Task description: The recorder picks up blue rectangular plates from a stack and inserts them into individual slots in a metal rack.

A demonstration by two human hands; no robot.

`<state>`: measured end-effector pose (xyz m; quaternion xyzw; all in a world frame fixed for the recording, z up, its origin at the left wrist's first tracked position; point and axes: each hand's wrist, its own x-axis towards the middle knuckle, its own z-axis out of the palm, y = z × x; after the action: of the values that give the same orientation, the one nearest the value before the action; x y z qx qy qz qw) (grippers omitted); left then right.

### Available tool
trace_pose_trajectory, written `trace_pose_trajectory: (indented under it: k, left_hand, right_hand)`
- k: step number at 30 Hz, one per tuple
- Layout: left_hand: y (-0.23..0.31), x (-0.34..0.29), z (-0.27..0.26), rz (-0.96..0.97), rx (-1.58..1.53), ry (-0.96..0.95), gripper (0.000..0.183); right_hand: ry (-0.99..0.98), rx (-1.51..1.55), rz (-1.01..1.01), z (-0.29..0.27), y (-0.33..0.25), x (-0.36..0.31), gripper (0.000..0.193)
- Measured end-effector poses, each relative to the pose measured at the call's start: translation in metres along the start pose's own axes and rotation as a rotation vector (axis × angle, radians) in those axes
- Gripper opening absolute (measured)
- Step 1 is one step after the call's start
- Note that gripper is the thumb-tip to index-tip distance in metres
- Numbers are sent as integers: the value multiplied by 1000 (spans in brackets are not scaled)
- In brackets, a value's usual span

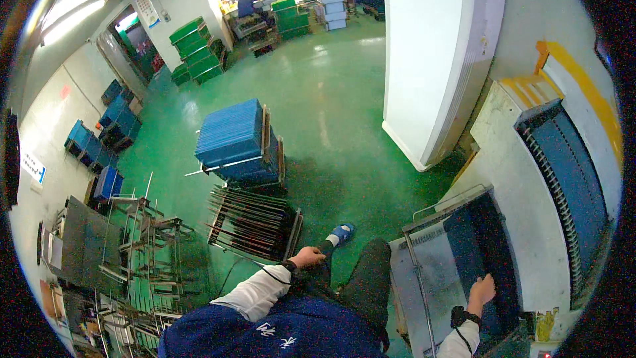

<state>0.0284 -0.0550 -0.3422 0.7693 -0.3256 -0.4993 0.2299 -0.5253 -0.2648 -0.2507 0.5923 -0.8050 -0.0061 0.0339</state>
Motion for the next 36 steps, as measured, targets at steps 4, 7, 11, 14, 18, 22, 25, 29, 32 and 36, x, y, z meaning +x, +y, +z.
trace_pose_trajectory:
  k: [4, 7, 11, 14, 18, 22, 25, 29, 32, 36]
  left_hand:
    - [-6, 1, -1, -48, -46, -8, 28]
    - [-8, 3, 0, -39, -48, -5, 27]
    - [-14, 6, 0, -15, -45, 2, 28]
    - [-15, 8, 1, -5, -55, 2, 29]
    - [-17, 8, 1, 12, -67, 8, 29]
    - [-13, 7, 1, 13, -70, -1, 29]
    - [-12, 7, 1, -5, -33, 9, 29]
    - [-23, 11, 1, -1, -72, 1, 30]
    - [-19, 10, 2, 1, -36, 7, 31]
    - [-15, 8, 0, -4, 14, 9, 33]
  right_hand:
    - [-18, -18, -3, 2, -3, -1, 30]
    - [-13, -22, -2, -1, -4, -4, 30]
    - [-36, -46, 3, -7, -9, -7, 30]
    - [-14, -58, -3, -4, -8, -7, 30]
    - [-20, -68, 4, -3, -9, -9, 29]
    - [31, -61, 0, -3, -8, -11, 28]
    - [26, -63, 8, -5, -9, -12, 28]
    - [26, -46, 6, -4, -11, -11, 28]
    - [-31, -56, 31, -7, -10, -10, 29]
    - [4, -28, 16, -3, -6, -10, 29]
